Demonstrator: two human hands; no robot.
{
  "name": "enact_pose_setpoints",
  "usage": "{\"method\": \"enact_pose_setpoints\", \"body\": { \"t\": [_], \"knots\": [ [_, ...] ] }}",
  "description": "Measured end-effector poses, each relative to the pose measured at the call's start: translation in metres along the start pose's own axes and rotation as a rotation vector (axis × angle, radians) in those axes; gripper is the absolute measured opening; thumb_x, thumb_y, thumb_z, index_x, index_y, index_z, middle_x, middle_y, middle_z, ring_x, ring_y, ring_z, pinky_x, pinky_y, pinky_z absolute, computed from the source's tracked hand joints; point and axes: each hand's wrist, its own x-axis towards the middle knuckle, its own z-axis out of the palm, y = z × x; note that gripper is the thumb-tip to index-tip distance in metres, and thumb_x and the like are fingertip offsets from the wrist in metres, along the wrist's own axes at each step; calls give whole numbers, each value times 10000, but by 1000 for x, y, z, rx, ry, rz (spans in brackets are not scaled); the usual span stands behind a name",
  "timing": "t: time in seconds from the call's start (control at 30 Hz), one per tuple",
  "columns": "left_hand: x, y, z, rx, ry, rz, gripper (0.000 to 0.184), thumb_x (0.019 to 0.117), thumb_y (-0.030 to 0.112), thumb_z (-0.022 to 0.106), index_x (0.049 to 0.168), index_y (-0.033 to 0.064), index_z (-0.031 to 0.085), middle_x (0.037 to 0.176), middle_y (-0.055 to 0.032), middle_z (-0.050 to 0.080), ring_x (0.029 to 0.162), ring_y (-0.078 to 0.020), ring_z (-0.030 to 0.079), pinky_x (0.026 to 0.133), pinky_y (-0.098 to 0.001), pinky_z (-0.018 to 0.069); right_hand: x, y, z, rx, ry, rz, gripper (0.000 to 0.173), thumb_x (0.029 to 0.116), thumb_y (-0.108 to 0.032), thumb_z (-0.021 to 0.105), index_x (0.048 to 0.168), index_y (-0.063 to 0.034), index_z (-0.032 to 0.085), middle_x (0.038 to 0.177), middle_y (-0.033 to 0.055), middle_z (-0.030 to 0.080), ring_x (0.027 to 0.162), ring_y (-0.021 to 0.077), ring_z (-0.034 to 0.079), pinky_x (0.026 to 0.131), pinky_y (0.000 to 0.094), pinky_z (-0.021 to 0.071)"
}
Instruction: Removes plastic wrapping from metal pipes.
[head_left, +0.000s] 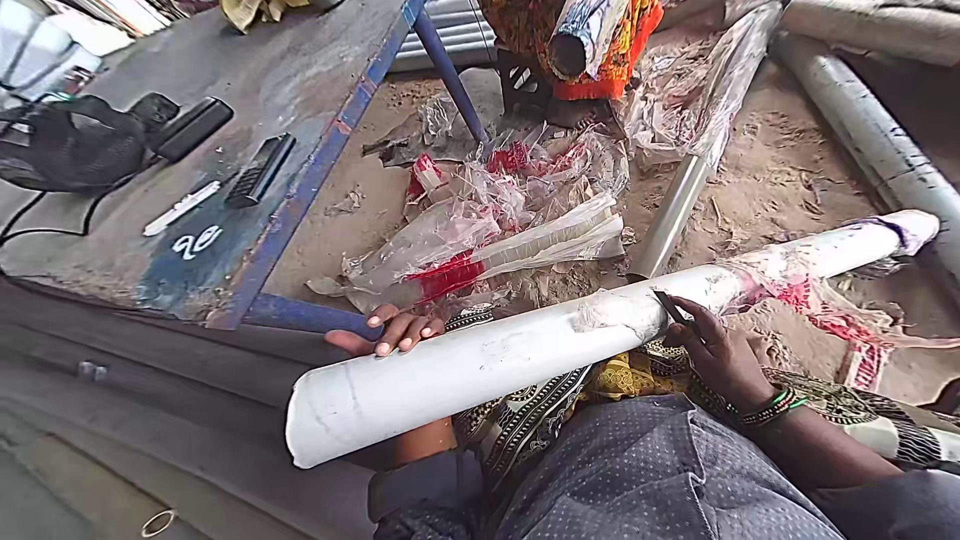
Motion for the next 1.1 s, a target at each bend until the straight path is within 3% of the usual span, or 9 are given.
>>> {"method": "enact_pose_setpoints", "body": {
  "t": [0.17,0.27,0.37,0.47,0.63,0.73,0.83,0.9,1.1],
  "knots": [
    [-3,12,-23,26,32,-84,657,879,672,555,1206,124,712,985,-55,733,979,-231,702,988,-443,526,-1,3,2,-4,-11,-13,473,1051,-275,476,1443,-21,545,807,126,716,633,299,650,599,545,502],
    [-8,8,-9,226,395,10,801,905,792,258,1100,182,738,893,-14,727,857,-178,707,874,-391,580,-2,0,2,-25,-11,-22,479,1047,-278,478,1438,-10,548,763,135,688,599,301,625,576,541,484],
    [-31,28,-18,559,741,36,876,970,712,-12,1000,241,725,840,17,751,812,-142,730,793,-369,611,-2,-2,0,-14,-37,-1,477,1044,-258,481,1452,-19,538,778,145,691,618,312,628,594,547,485],
    [-94,78,-40,488,447,170,675,1066,547,212,1253,102,685,1120,-55,749,1080,-203,711,976,-394,558,-1,0,-3,9,-76,10,473,1048,-265,479,1461,-41,531,819,138,717,660,301,670,624,557,511],
    [-50,61,108,1162,1287,579,508,1118,380,59,1077,135,503,769,79,647,703,-56,675,715,-256,588,2,4,-8,83,-58,30,492,1046,-313,461,1443,-31,528,811,111,700,647,231,651,618,481,523],
    [-50,61,147,1528,1015,627,448,1114,280,106,1059,136,526,827,84,674,805,-89,695,802,-287,582,5,3,-8,234,-25,72,486,1049,-312,460,1408,13,503,831,32,696,676,45,652,649,262,557],
    [-47,42,172,2039,430,430,184,1049,309,534,1112,236,691,1112,147,688,1138,-52,631,1039,-307,497,4,-3,-11,274,-9,83,472,1045,-278,473,1387,46,500,835,33,697,689,22,650,679,243,558],
    [-31,18,181,2291,151,191,224,995,379,639,1063,177,710,1164,33,686,1277,-134,556,1114,-346,417,2,-4,-10,250,-12,69,468,1046,-276,471,1387,42,504,836,25,699,691,13,647,678,235,553],
    [8,-26,167,2495,-210,-522,329,878,373,723,1091,124,752,1168,-107,697,1182,-333,625,972,-554,488,-4,-2,-9,131,-67,11,518,1048,-356,449,1417,-1,527,855,89,726,710,164,695,682,415,571]
  ]
}}
